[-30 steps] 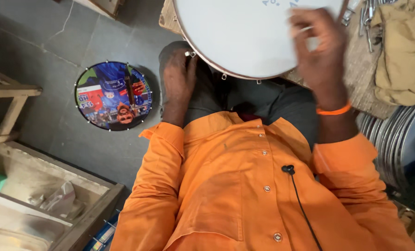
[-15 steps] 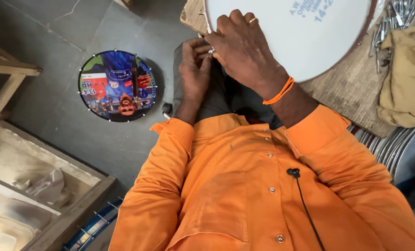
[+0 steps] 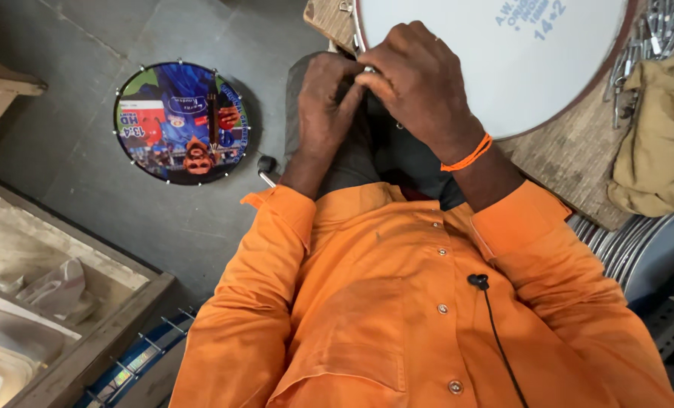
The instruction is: The person attaches a drumhead to a metal drum shell by placing the head on top and then securing the outer rim with metal bolts and brackets using their hands and a small tool.
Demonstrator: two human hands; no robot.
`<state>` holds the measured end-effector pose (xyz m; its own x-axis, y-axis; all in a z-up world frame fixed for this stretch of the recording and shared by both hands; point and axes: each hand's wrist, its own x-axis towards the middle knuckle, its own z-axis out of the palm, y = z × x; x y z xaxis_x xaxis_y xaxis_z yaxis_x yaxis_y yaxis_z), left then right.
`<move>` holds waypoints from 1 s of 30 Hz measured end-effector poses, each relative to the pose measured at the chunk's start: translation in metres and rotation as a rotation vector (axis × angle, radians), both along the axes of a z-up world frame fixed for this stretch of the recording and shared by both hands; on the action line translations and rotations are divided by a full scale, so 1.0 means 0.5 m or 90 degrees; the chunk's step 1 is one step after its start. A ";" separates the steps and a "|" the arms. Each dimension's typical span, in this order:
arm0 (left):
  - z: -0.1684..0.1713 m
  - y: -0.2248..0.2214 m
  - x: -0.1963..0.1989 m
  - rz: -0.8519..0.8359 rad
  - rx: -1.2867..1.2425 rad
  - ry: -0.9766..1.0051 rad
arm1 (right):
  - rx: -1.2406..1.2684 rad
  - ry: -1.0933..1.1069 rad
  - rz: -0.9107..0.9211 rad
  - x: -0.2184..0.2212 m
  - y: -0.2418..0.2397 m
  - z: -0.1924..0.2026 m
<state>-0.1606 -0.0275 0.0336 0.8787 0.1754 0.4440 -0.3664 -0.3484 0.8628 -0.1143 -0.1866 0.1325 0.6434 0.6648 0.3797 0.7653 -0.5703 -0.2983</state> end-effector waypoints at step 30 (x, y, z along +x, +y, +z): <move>0.003 0.003 0.016 -0.026 -0.013 0.098 | 0.096 0.244 -0.114 -0.028 -0.004 -0.015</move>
<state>-0.1526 -0.0263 0.0352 0.9429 0.1456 0.2994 -0.2422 -0.3170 0.9170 -0.1281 -0.1884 0.1248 0.8563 0.4857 0.1756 0.4766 -0.6123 -0.6308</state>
